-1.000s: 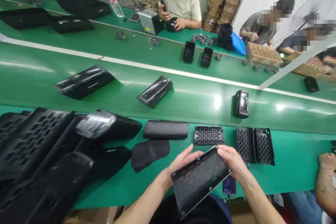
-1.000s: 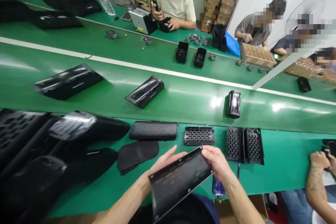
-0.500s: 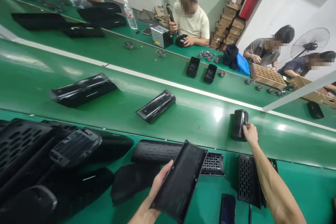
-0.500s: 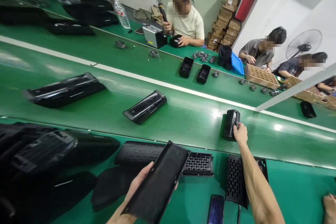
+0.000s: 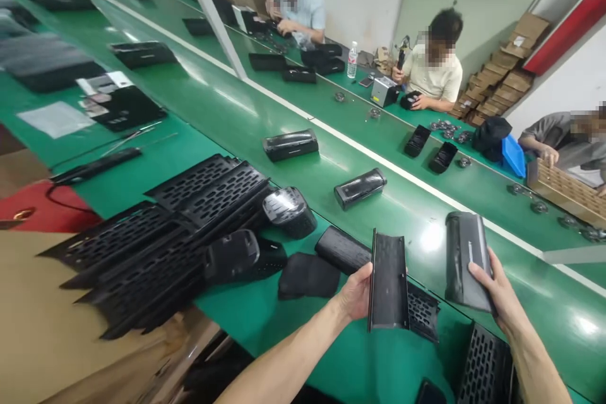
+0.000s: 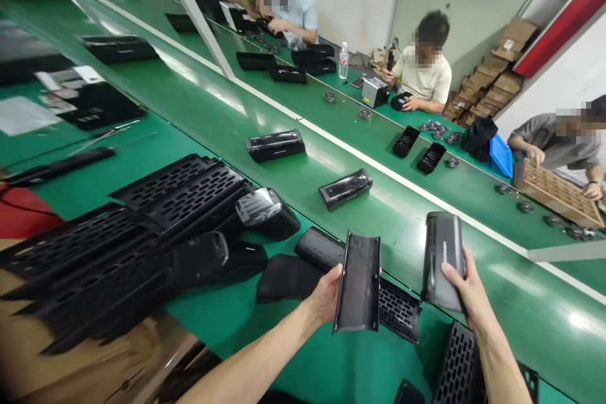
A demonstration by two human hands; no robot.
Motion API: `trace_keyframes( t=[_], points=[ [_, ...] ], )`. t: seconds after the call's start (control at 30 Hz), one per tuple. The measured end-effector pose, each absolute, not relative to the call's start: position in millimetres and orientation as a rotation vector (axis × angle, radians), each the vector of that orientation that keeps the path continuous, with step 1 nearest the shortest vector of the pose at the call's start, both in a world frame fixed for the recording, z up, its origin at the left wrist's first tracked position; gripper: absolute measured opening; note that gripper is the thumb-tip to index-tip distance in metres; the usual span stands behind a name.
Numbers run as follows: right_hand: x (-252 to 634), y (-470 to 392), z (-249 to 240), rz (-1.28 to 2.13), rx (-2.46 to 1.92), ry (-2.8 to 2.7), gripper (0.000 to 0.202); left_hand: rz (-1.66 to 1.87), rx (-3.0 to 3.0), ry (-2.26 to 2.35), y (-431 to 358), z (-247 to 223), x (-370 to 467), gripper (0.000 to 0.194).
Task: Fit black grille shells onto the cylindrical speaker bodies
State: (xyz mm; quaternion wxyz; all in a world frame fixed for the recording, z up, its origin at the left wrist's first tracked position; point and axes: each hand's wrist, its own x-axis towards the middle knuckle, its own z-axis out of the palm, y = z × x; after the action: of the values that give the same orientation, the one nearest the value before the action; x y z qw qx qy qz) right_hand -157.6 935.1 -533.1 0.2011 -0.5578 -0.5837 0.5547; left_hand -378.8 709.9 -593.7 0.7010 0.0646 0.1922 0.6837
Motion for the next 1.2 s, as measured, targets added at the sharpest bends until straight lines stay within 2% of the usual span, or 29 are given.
trace_keyframes(
  t=[0.1,0.2,0.33,0.53,0.7,1.0,1.13,1.2],
  points=[
    [-161,874,-479,1.521,-1.333,-1.943,0.11,1.533,0.216,0.409,715,-591,-370,0.07],
    [-169,830,-449,1.264,-1.157,-2.242,0.099,1.562,0.347,0.383,718,-575,-359,0.073],
    [-174,805,-441,0.902,-1.088,-2.451,0.089,1.563,0.452,0.368,717,-556,-349,0.08],
    [-171,796,-440,0.731,-1.049,-2.568,0.089,1.617,0.511,0.319,719,-545,-344,0.079],
    [-173,786,-433,0.696,-1.079,-2.591,0.089,1.643,0.511,0.298,723,-541,-342,0.081],
    [-185,780,-419,0.818,-1.215,-2.59,0.097,1.609,0.486,0.344,723,-542,-335,0.072],
    [-171,786,-415,0.941,-1.051,-2.595,0.094,1.646,0.452,0.376,727,-537,-338,0.071],
    [-158,777,-427,0.897,-0.976,-2.462,0.094,1.686,0.45,0.398,728,-531,-344,0.073]
  ],
)
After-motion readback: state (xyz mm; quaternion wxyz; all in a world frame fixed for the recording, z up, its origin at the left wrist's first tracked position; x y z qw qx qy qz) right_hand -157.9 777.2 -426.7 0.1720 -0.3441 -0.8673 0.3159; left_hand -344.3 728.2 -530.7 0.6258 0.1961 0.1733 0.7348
